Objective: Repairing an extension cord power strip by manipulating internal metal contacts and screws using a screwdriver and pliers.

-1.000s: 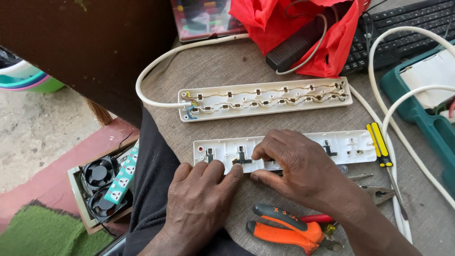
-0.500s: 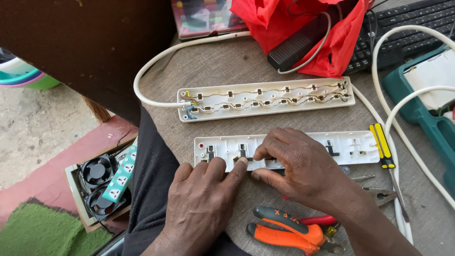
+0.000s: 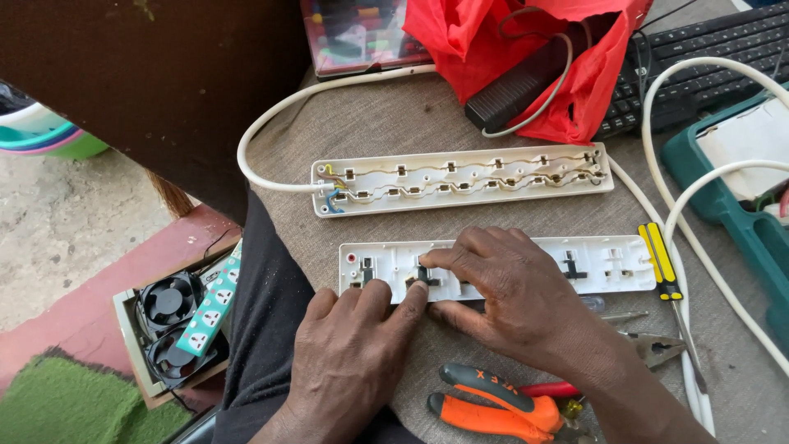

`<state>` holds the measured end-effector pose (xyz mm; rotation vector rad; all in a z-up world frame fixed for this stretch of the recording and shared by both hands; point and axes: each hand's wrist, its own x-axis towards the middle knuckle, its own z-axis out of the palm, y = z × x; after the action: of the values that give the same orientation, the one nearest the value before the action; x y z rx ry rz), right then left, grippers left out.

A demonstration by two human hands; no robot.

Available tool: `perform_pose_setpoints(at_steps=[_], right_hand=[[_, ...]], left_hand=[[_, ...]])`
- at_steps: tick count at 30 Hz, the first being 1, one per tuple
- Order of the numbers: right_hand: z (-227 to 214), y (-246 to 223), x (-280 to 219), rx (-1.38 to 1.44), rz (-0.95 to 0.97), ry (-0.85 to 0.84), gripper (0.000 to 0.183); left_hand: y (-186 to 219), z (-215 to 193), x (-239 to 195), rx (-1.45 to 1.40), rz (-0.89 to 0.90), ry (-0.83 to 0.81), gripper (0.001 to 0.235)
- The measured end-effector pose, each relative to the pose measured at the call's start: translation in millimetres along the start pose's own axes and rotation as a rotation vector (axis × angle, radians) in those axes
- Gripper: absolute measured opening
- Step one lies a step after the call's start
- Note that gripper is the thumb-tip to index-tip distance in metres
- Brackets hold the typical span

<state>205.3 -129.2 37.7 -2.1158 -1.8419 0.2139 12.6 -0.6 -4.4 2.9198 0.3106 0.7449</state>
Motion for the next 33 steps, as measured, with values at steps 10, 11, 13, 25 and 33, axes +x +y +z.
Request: perform_pose_setpoints(at_steps=[10, 11, 13, 25, 33], right_hand=[[1, 0, -1, 0.009, -0.022, 0.011, 0.044], [0, -1, -1, 0.001, -0.030, 0.015, 0.040], [2, -4, -3, 0.001, -0.025, 0.027, 0.038], [5, -7, -4, 0.057, -0.042, 0.075, 0.019], [2, -9, -2, 0.048, -0.036, 0.044, 0.013]], left_hand=[[-1, 2, -3, -0.074, 0.037, 0.128, 0.013], [-1, 3, -4, -0.112, 0.027, 0.161, 0.010], [-1, 4, -5, -0.118, 0.027, 0.176, 0.010], [-2, 4, -4, -0.139, 0.031, 0.212, 0.009], [-3, 2, -2, -0.148, 0.032, 0.205, 0.009]])
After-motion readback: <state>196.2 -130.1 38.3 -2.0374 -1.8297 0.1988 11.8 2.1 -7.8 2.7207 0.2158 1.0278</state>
